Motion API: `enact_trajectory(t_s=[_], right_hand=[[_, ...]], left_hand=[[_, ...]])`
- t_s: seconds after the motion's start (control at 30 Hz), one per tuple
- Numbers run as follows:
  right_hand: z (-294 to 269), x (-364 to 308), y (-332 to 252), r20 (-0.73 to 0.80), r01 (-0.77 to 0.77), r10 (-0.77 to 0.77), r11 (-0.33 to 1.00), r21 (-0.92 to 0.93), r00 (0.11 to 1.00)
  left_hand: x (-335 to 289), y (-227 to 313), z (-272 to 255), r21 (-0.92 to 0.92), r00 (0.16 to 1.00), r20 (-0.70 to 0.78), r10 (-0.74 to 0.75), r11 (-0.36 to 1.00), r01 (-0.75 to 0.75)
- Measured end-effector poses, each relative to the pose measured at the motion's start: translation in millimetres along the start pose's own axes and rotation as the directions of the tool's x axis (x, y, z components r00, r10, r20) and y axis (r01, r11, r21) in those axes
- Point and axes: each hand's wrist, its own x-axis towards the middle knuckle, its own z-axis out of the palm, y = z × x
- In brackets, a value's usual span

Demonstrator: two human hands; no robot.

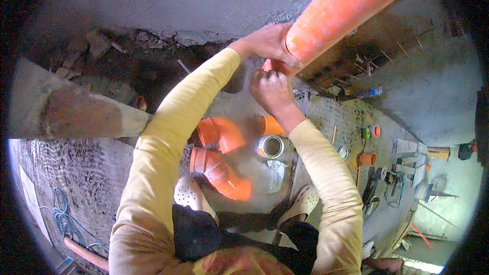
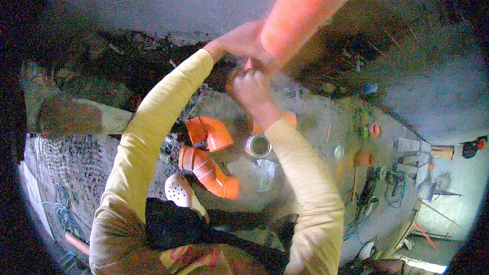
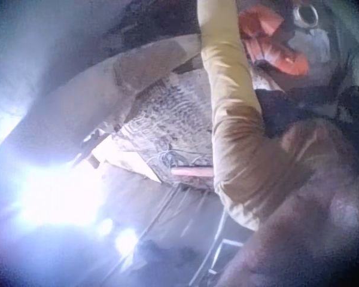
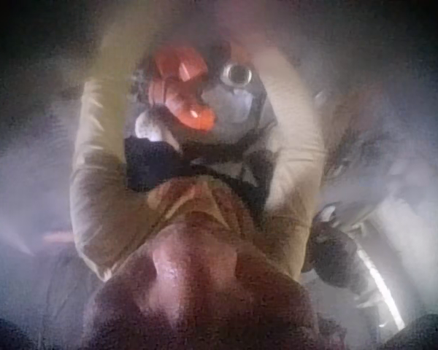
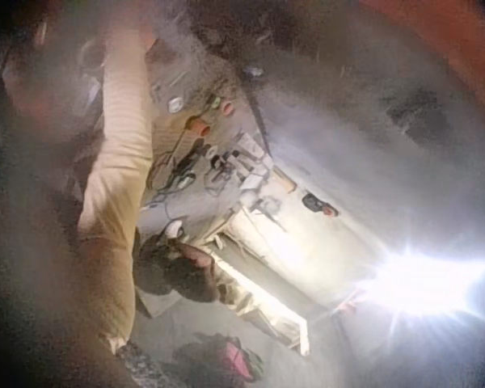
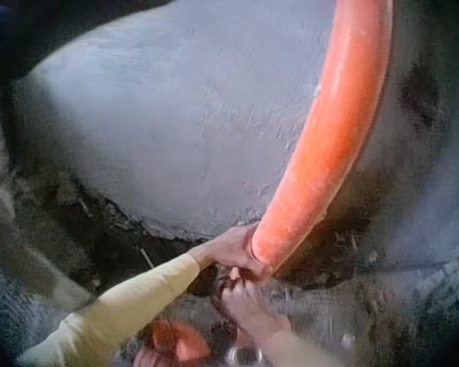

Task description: The person assembles orange PVC pipes and fittings on the floor, applying adhesive to the joints and connecting them to a vertical pipe. They handle multiple pipe sections and elbow fittings, aligning and securing each connection.

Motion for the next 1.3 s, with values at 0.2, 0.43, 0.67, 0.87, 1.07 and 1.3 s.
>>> enact_trajectory(t_s=[0.2, 0.43, 0.67, 0.87, 1.07, 1.3], right_hand=[[-39.3, -10.3, -10.6, 0.067, -0.011, 0.012, 1.000, -0.006, 0.998], [-66.1, -98.5, 22.4, 0.001, -0.305, 0.315, 0.916, 0.261, 0.949], [15.8, -133.4, 47.2, 0.106, -0.618, 0.719, 0.502, 0.605, 0.687], [82.9, -96.5, 79.2, 0.414, -0.537, 0.708, -0.058, 0.842, 0.572], [92.4, -32.3, 75.5, 0.309, -0.359, 0.483, 0.011, 0.933, 0.819], [80.4, -59.0, 66.2, 0.236, -0.368, 0.695, 0.044, 0.929, 0.680]], left_hand=[[-1.0, 3.9, -2.6, -0.006, 0.998, -0.005, -0.058, 0.998, 0.058], [-4.7, -5.5, -7.1, -0.097, 0.998, 0.033, -0.062, 0.993, 0.065], [-15.7, 26.2, -16.1, 0.026, 0.964, 0.053, -0.261, 0.965, 0.260], [-25.2, 28.3, -28.8, -0.020, 0.985, 0.052, -0.162, 0.986, 0.164], [-27.0, 21.2, -32.5, -0.091, 0.976, 0.102, -0.190, 0.976, 0.200], [-42.1, 19.5, -33.1, -0.177, 0.957, 0.037, -0.288, 0.941, 0.290]])
